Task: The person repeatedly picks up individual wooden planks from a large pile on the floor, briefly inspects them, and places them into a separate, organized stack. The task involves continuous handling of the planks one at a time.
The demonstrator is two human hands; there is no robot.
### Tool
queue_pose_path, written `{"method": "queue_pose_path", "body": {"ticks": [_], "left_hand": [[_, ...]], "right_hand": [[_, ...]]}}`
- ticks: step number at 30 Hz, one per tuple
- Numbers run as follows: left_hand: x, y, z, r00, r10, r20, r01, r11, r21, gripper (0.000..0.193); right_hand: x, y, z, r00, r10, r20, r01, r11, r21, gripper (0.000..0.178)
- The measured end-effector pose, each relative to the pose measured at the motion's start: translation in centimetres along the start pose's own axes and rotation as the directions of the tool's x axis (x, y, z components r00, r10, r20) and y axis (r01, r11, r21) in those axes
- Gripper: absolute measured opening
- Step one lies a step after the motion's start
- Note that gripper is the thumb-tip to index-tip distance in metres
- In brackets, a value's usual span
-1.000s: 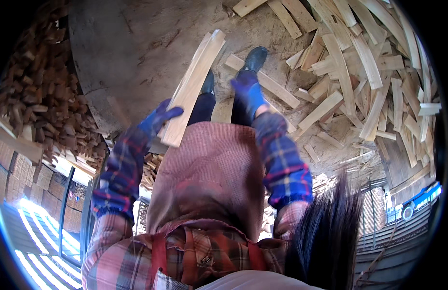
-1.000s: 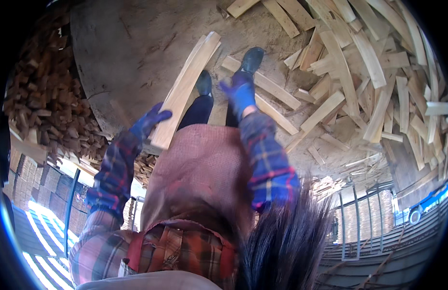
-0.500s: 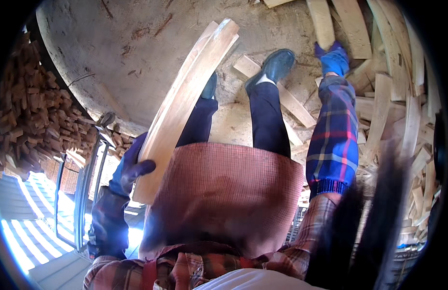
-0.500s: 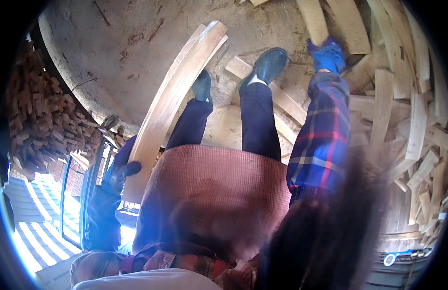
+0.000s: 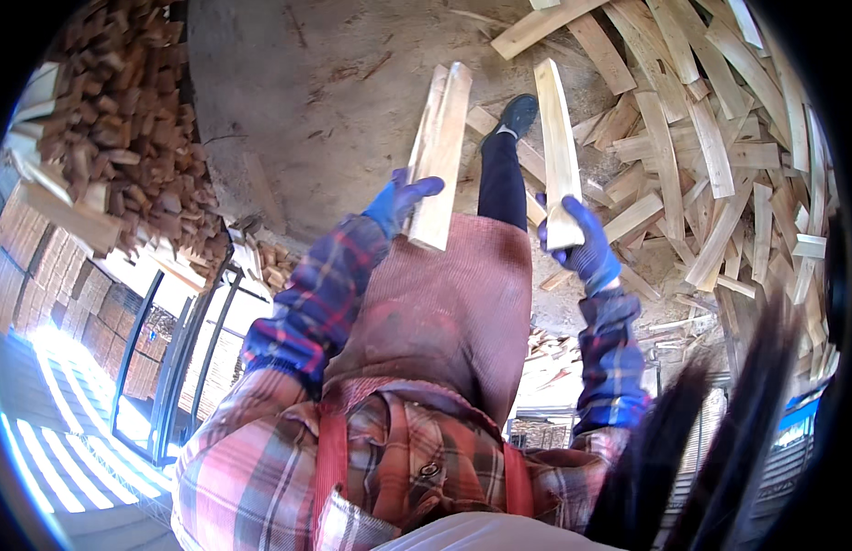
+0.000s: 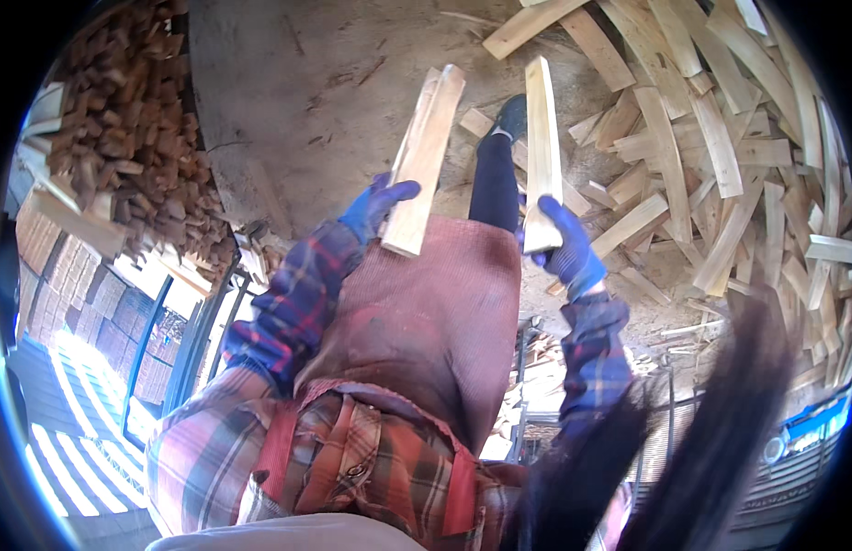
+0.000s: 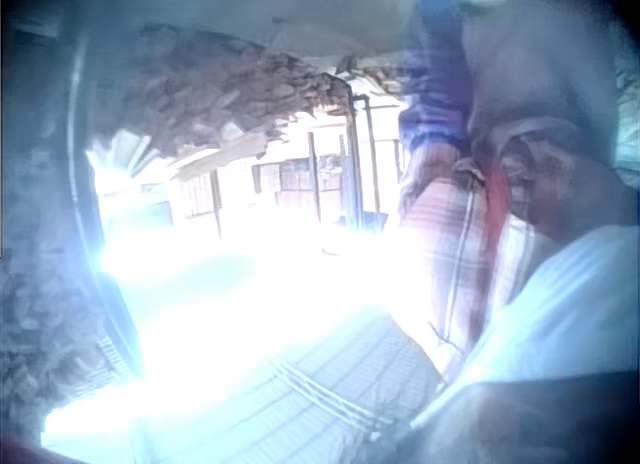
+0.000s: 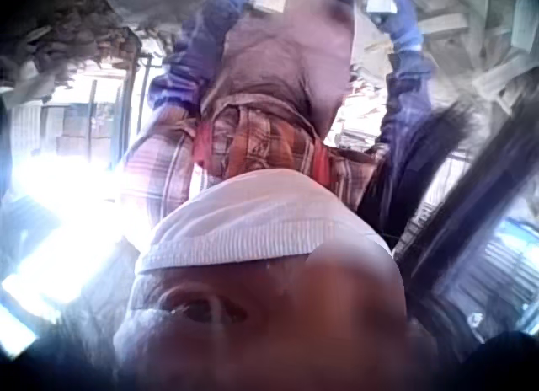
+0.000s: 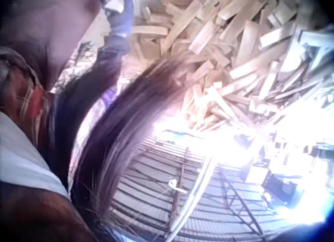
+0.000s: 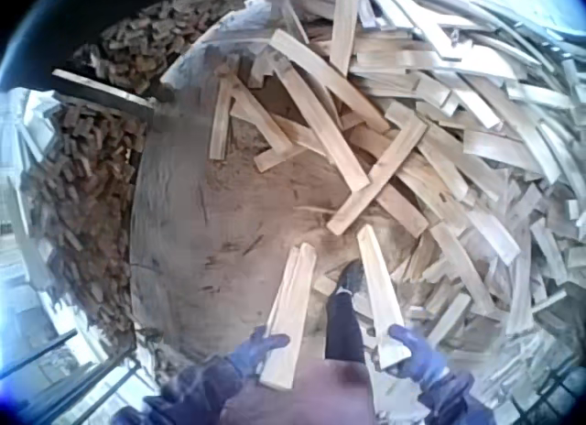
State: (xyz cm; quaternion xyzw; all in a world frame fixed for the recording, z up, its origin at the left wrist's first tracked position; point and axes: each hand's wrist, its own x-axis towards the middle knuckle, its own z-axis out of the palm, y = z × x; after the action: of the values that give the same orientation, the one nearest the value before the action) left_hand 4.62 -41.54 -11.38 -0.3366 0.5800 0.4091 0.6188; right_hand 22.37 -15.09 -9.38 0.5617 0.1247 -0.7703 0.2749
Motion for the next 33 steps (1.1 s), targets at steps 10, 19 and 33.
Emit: {"method": "queue_pose_path", "body": {"ticks": [10, 19, 33], "left_hand": [[3.4, 2.1, 1.2, 0.991, -0.114, 0.066, 0.087, 0.944, 0.317, 0.058], [5.1, 2.7, -0.6, 0.951, -0.256, 0.173, 0.256, 0.966, 0.019, 0.063], [-23.9, 10.2, 3.9, 0.980, 0.073, 0.187, -0.155, 0.866, 0.475, 0.052]], "right_hand": [[8.7, 9.4, 11.0, 0.774, -0.633, -0.017, 0.455, 0.575, -0.681, 0.050], [5.9, 2.2, 15.0, 0.985, -0.160, 0.060, 0.144, 0.596, -0.790, 0.075], [-0.5, 7.5, 15.7, 0.982, 0.057, 0.179, -0.162, 0.740, 0.653, 0.078]]}}
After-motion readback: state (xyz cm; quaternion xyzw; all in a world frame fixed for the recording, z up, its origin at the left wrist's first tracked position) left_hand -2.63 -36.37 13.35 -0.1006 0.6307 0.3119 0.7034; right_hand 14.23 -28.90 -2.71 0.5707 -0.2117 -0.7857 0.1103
